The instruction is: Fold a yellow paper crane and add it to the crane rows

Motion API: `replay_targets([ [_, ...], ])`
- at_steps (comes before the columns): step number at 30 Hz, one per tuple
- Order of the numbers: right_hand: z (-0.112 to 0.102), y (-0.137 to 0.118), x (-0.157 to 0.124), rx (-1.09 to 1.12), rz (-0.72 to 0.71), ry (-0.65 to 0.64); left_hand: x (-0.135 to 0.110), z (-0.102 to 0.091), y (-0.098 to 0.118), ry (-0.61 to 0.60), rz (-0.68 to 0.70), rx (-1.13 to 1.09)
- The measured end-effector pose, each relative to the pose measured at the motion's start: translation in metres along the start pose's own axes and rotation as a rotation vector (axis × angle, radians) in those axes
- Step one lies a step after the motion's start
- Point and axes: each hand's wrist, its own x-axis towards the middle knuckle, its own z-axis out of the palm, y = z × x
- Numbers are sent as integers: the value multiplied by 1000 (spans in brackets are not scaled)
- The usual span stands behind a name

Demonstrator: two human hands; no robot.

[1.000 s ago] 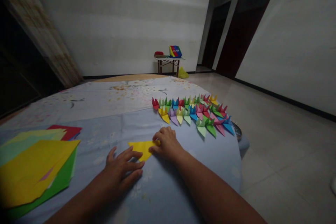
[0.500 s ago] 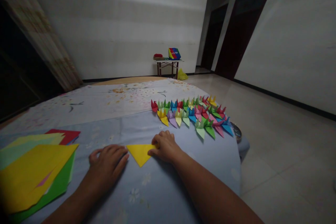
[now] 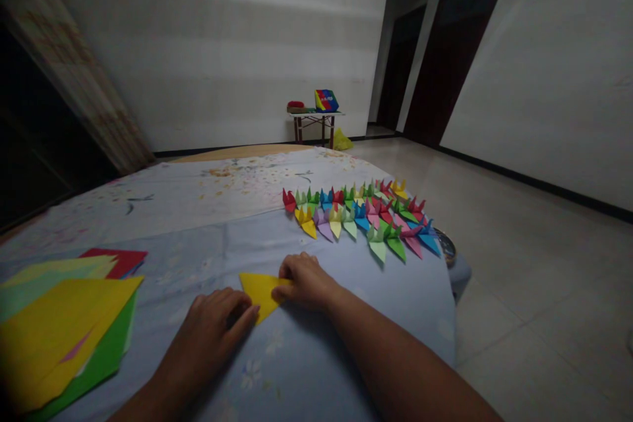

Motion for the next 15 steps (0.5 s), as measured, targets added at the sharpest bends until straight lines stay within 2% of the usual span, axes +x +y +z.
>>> replay_targets([
  [3, 2, 1, 2, 240, 25, 58, 2, 6, -5, 131, -152, -259],
  [6, 2, -4, 2, 273, -32, 203, 6, 14, -7, 232, -309, -541],
  [10, 4, -13, -1, 201, -108, 248, 9, 18, -1, 173, -388, -863],
  [15, 5, -19, -6, 148, -206, 158, 10, 16, 4, 112, -320, -1031],
])
